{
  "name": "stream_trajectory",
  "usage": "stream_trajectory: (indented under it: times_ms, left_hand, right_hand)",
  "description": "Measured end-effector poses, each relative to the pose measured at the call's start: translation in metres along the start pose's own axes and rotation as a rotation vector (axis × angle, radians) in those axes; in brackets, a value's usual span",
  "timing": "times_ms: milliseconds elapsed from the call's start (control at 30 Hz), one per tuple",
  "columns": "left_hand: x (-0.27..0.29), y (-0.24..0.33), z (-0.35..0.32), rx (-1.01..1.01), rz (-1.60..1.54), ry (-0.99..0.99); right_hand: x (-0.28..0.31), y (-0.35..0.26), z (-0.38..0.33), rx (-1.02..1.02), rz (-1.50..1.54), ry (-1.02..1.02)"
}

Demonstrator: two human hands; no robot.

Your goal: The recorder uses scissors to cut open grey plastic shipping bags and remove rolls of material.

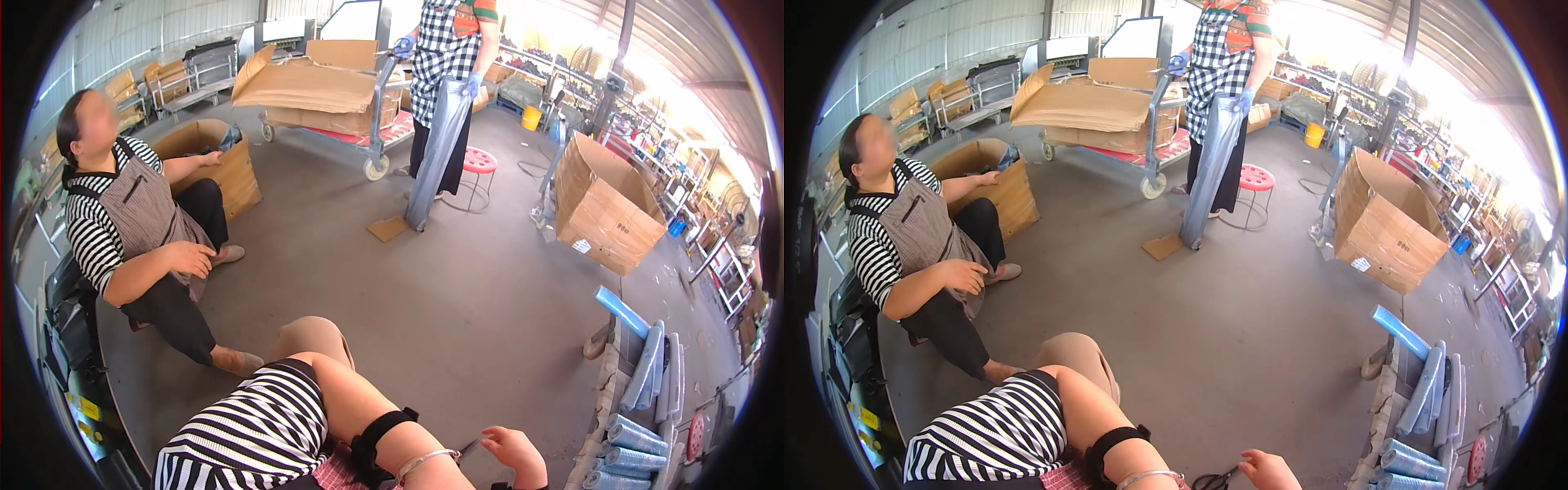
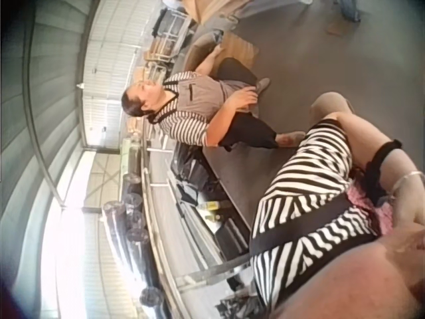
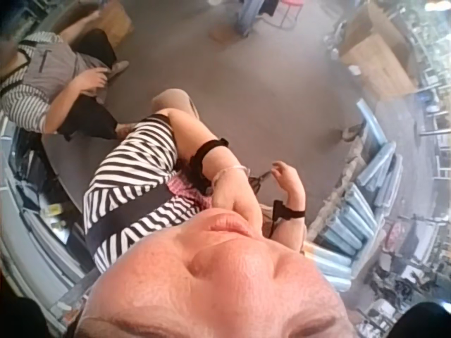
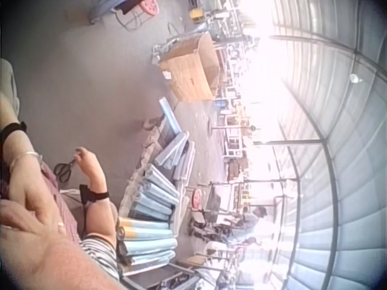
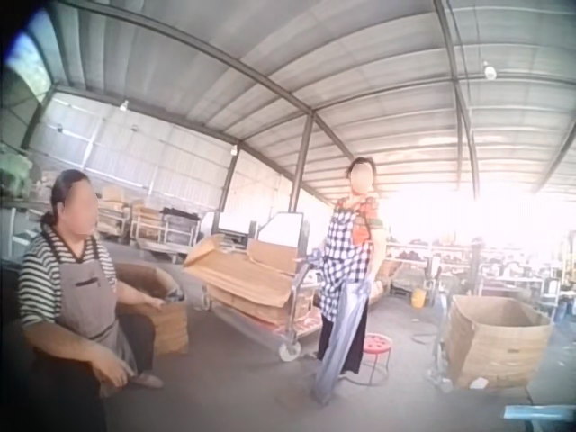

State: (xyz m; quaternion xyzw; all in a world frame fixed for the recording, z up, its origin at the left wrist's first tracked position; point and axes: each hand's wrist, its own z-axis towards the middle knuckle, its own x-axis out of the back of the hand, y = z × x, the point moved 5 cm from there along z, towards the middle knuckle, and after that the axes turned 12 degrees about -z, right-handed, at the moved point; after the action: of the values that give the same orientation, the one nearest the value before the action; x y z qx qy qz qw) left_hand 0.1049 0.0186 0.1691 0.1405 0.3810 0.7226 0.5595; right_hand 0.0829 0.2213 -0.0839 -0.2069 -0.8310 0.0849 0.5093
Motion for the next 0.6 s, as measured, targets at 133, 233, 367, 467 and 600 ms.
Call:
stream_trajectory:
  times_ms: [133,233,367,467,600]
  left_hand:
    - [-0.0004,-0.0020,0.0021,0.011,-0.027,-0.023]
    - [-0.0011,-0.0031,0.0027,0.012,-0.035,-0.029]
    - [-0.0014,-0.0037,0.0037,0.016,-0.040,-0.030]
    - [-0.0010,-0.0038,0.0047,0.024,-0.045,-0.032]
    - [-0.0008,-0.0044,0.0053,0.038,-0.060,-0.040]
  right_hand:
    - [0.0007,0.0003,-0.0029,-0.013,0.002,0.002]
    - [0.0023,-0.0019,-0.0047,-0.026,-0.021,0.009]
    - [0.0044,-0.0045,-0.0071,-0.039,0.030,0.013]
    - [0.0047,-0.0036,-0.0074,-0.053,0.029,0.016]
    - [0.0032,-0.0012,-0.0068,-0.055,0.039,0.013]
